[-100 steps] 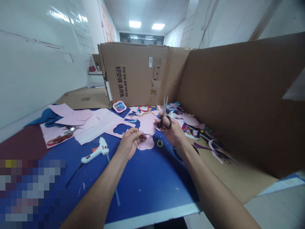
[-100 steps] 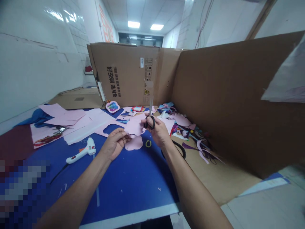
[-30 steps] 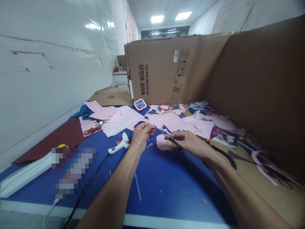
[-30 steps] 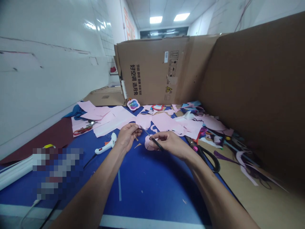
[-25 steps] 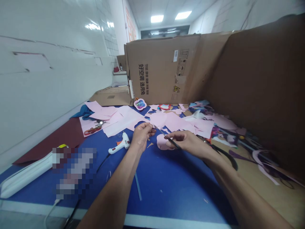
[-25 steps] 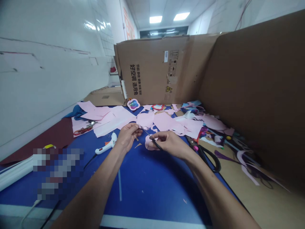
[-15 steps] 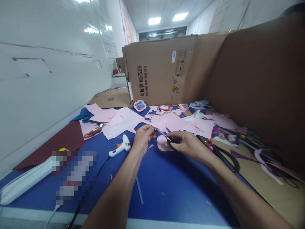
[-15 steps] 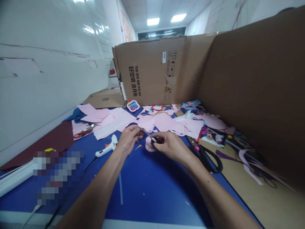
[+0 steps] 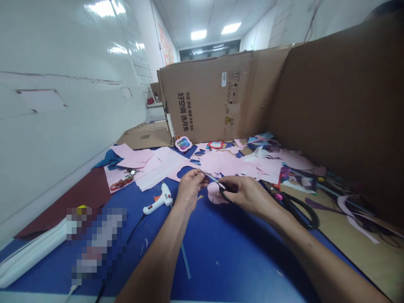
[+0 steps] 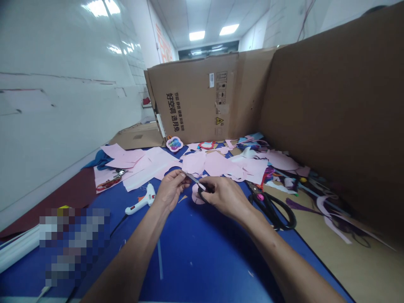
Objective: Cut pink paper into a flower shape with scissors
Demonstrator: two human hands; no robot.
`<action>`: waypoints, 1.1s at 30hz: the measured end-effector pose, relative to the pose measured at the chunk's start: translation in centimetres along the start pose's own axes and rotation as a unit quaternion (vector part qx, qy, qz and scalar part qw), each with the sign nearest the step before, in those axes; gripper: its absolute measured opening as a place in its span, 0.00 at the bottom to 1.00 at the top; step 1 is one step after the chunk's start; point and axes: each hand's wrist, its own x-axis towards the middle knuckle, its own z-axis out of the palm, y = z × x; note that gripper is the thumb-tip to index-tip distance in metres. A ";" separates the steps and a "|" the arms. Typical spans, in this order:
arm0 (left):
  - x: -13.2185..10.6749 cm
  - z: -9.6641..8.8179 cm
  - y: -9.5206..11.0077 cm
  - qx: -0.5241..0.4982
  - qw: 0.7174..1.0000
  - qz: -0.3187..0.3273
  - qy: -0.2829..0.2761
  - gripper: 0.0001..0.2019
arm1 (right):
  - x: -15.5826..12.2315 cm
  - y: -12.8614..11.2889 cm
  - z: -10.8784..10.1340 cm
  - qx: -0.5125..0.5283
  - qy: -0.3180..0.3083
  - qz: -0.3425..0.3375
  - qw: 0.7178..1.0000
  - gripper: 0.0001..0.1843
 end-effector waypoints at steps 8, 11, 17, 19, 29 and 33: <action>0.1 0.0 -0.2 0.012 1.000 0.000 -0.009 0.13 | -0.1 -0.3 -0.1 -0.061 0.012 -0.012 0.998 0.11; 0.1 0.1 -0.4 0.017 1.000 0.002 -0.010 0.14 | -0.1 -0.4 -0.1 -0.060 0.009 -0.012 0.998 0.11; -0.2 0.3 -0.3 0.008 1.000 -0.003 -0.016 0.13 | -0.1 -0.3 0.0 -0.031 -0.001 -0.006 1.000 0.13; -0.2 0.4 -0.3 0.006 1.000 -0.006 -0.013 0.13 | -0.1 -0.3 0.0 -0.034 0.001 -0.003 0.999 0.13; -0.3 0.6 -0.4 -0.014 1.000 -0.022 -0.005 0.12 | 0.0 -0.2 0.0 -0.062 0.008 -0.002 0.998 0.16; -0.3 0.6 -0.5 -0.018 1.000 -0.025 -0.005 0.14 | 0.0 -0.1 0.0 -0.064 0.011 0.005 0.998 0.16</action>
